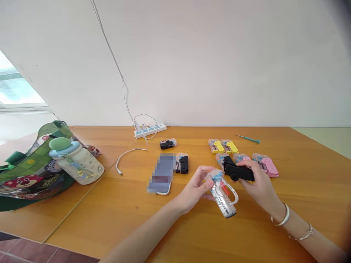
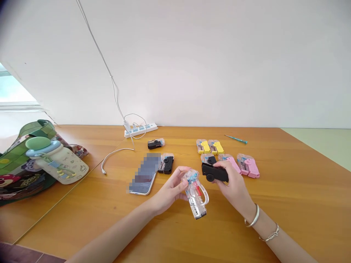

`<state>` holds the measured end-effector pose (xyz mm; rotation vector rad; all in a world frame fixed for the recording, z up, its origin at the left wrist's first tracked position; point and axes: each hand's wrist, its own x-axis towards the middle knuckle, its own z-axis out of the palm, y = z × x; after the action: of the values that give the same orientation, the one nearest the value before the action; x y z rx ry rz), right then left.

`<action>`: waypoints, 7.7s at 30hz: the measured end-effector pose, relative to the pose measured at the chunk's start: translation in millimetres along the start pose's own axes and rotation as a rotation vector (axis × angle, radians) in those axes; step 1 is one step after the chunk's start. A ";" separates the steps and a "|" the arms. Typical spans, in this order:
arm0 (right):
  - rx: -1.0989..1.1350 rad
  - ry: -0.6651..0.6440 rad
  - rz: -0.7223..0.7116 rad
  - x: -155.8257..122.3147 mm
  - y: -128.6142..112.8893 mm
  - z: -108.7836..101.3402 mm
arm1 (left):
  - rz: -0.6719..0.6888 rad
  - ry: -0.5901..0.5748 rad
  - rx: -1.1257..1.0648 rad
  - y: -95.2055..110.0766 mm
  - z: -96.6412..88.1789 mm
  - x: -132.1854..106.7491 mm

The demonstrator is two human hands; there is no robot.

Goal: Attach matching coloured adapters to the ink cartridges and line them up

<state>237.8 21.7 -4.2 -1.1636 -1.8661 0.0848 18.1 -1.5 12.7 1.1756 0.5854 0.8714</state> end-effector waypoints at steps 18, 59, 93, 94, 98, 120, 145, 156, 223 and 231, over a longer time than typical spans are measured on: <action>-0.004 -0.211 0.006 -6.8 -12.4 9.0 | 0.142 0.001 1.143 -4.0 -5.8 -0.3; -0.240 -0.114 -0.269 -12.0 -56.8 9.7 | 0.150 0.392 1.042 -12.7 2.8 -0.1; -0.075 -0.115 -0.249 -0.2 -38.2 12.0 | 0.020 0.441 0.872 -11.5 -7.6 4.7; -0.060 -0.125 -0.264 -1.3 -38.2 13.8 | 0.029 0.436 0.877 -12.3 -7.5 4.6; -0.026 -0.155 -0.303 -3.2 -39.1 18.3 | 0.059 0.413 0.868 -13.5 -6.2 4.3; 0.576 -0.401 0.357 -10.8 -49.7 24.5 | 0.116 0.466 1.073 -8.6 4.5 1.7; 0.154 -0.062 -0.160 -2.2 -29.7 17.6 | 0.109 0.383 0.596 -11.9 -5.7 3.9; -0.095 0.000 -0.300 1.2 -17.5 19.1 | 0.098 0.310 1.228 20.8 -10.6 -3.8; -0.653 -0.247 -0.679 10.4 -68.9 16.5 | -0.071 0.211 0.952 1.9 -1.4 -5.6; -0.609 -0.233 -0.680 15.9 -57.9 27.4 | -0.075 0.251 0.938 -2.4 -4.0 -4.4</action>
<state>176.4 11.8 17.8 -0.8462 -2.4954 -0.8045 13.1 -3.3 9.0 1.8712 1.3195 0.6841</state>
